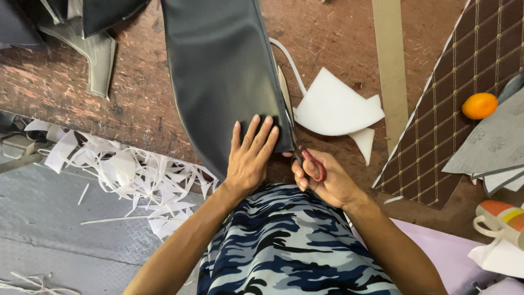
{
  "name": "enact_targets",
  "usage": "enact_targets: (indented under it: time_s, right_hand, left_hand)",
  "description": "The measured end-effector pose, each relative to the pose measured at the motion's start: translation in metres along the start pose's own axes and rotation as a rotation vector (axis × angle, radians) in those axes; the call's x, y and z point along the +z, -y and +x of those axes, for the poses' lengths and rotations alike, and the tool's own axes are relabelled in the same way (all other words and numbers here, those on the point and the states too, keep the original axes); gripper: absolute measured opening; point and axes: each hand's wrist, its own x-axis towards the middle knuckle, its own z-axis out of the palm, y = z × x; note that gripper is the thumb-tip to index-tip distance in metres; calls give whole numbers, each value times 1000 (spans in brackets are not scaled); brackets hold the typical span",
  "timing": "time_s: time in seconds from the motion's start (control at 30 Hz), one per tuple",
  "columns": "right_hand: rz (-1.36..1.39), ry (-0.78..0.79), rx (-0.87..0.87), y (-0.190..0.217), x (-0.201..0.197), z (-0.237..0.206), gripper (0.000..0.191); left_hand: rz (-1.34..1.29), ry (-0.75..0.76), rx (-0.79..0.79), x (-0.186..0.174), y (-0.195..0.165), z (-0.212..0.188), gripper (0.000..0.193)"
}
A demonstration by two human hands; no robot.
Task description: The person holds a curved black vinyl piece backed with white foam and trims excess foam and material from its edges using scissors. They rotate and reposition the piece repeatedly to cut along the curved outline, then set the trimmed piece aside and reach for another piece.
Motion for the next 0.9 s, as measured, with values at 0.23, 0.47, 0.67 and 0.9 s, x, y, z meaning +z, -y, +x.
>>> enact_targets:
  time_s: [0.23, 0.47, 0.67, 0.9]
  right_hand:
    - [-82, -108, 28, -3, 3, 2, 51]
    - [-30, -70, -70, -9, 1, 21, 43]
    - [-35, -57, -98, -11, 2, 31, 45]
    - [0, -54, -100, -7, 7, 38, 44]
  left_hand:
    - [-18, -21, 10, -3, -1, -3, 55]
    - [-47, -26, 33, -11, -2, -9, 53]
    - [-51, -44, 39, -13, -1, -13, 52]
    - [-61, -47, 46, -15, -1, -16, 51]
